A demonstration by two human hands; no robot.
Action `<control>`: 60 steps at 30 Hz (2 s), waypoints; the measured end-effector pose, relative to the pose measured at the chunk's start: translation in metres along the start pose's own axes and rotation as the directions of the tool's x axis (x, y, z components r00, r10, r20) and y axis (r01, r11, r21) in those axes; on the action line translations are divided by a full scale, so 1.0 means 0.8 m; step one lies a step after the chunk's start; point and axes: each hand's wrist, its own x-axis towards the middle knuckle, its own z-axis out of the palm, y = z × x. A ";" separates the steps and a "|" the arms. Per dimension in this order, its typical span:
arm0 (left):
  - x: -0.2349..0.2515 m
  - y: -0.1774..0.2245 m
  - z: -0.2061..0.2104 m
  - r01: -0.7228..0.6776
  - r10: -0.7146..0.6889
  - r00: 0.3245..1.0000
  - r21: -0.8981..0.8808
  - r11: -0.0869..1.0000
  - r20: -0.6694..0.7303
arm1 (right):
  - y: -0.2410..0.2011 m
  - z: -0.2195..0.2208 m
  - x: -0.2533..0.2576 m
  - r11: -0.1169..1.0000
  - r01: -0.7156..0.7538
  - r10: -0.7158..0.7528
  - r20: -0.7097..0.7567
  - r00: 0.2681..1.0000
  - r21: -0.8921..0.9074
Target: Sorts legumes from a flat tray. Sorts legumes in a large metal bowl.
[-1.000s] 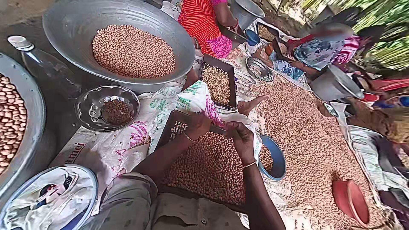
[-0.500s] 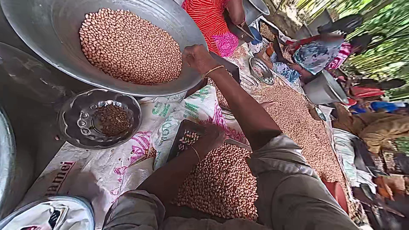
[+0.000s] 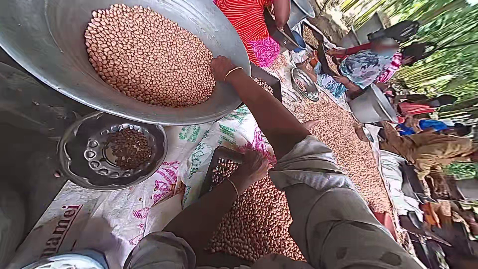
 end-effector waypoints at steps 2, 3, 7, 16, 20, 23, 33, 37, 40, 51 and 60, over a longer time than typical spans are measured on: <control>0.000 -0.001 -0.001 -0.005 0.005 1.000 -0.018 1.000 -0.007 | -0.002 0.002 0.000 1.000 0.001 -0.001 0.020 1.000 -0.025; 0.002 -0.001 -0.003 0.000 0.000 1.000 -0.016 1.000 0.005 | -0.003 0.002 -0.003 0.999 0.006 -0.005 0.023 1.000 -0.034; 0.004 -0.001 -0.003 -0.001 0.001 1.000 -0.011 1.000 -0.009 | -0.001 0.006 -0.005 0.998 0.032 -0.031 0.009 0.999 -0.062; 0.008 -0.004 -0.001 0.003 -0.003 1.000 -0.012 1.000 -0.009 | -0.003 0.006 -0.002 0.995 0.027 -0.024 0.032 0.999 -0.092; 0.003 -0.002 -0.007 -0.003 0.003 1.000 -0.015 1.000 0.012 | -0.004 0.005 -0.006 0.997 0.021 -0.019 0.026 0.999 -0.076; -0.001 -0.002 -0.012 0.003 -0.003 0.999 0.001 1.000 0.049 | -0.005 0.004 -0.006 0.998 0.026 -0.024 0.031 0.999 -0.062; 0.013 -0.006 0.000 0.001 -0.002 0.999 0.025 1.000 0.044 | -0.009 0.005 -0.005 0.991 0.033 -0.024 0.070 0.997 -0.130; 0.005 -0.003 -0.007 0.001 -0.002 0.999 0.009 1.000 0.033 | -0.010 0.003 -0.004 0.996 0.001 0.004 0.053 0.999 -0.094; -0.002 -0.001 -0.009 0.004 -0.004 1.000 0.027 1.000 0.014 | 0.010 -0.001 -0.003 0.975 -0.129 0.162 -0.187 0.969 0.179; 0.029 0.002 0.000 0.080 -0.094 0.988 0.117 0.990 0.119 | 0.019 -0.020 -0.065 -0.054 0.441 0.574 -0.333 0.748 0.896; 0.037 -0.012 0.019 -0.019 0.018 1.000 0.128 0.992 0.008 | -0.058 -0.001 -0.020 0.956 0.233 -0.237 0.005 0.971 0.179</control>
